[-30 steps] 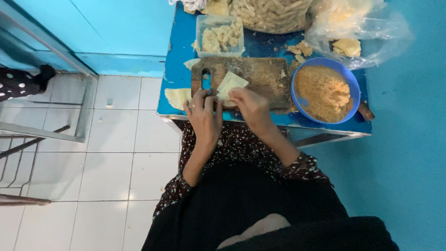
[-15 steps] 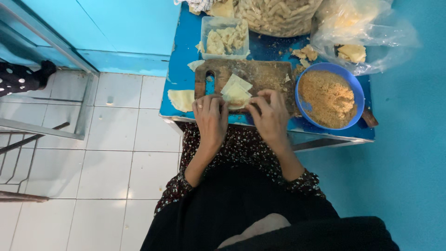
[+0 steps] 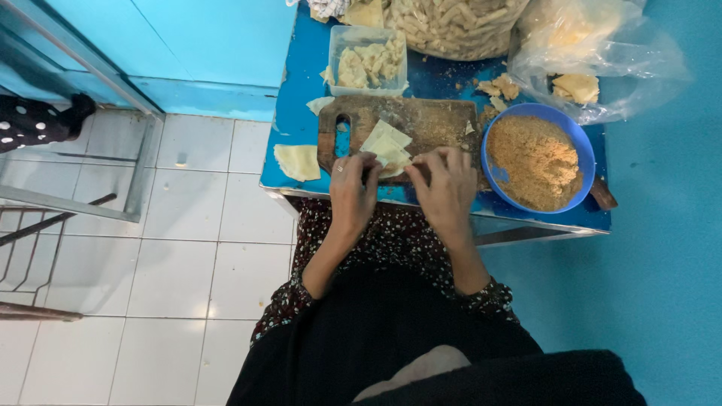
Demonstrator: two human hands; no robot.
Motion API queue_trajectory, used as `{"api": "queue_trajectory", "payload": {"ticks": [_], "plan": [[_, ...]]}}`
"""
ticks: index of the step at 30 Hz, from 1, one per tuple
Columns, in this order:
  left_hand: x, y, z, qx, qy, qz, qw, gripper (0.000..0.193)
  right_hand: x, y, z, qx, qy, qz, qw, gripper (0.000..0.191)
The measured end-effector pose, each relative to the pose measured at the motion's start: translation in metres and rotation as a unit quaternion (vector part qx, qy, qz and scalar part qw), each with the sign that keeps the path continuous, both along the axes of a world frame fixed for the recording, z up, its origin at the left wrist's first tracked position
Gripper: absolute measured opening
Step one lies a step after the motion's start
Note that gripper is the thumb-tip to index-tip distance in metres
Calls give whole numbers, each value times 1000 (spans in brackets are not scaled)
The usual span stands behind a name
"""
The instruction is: The person sits at a small blue table and folds square pastry wrappers around a portion of filling taken from a blue bowl, pressing the edges closed on a wooden cutting board. Finished folded pastries are set aside on the table, and the person repeats the folding cycle with new wrappers.
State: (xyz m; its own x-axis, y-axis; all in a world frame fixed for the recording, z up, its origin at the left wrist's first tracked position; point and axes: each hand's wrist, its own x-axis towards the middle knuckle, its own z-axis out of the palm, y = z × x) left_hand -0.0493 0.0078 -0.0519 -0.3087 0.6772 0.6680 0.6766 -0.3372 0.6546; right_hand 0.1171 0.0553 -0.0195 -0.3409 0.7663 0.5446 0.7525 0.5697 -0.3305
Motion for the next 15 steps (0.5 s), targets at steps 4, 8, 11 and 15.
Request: {"api": "queue_trajectory", "payload": {"ticks": [4,8,11,15], "plan": [[3,2,-4,8,-3,-5,1000,28,-7,2,-3,-3,15,15,1000,19],[3,2,-10,-16,-48,-18,999,27,-12,1,-8,2,97,52,994,16],[3,2,-13,-15,-56,-20,998,26,-17,-2,-11,-115,219,50,968,16],[3,1,-12,-13,-37,-9,999,22,-21,-3,-11,-94,227,94,965,17]]}}
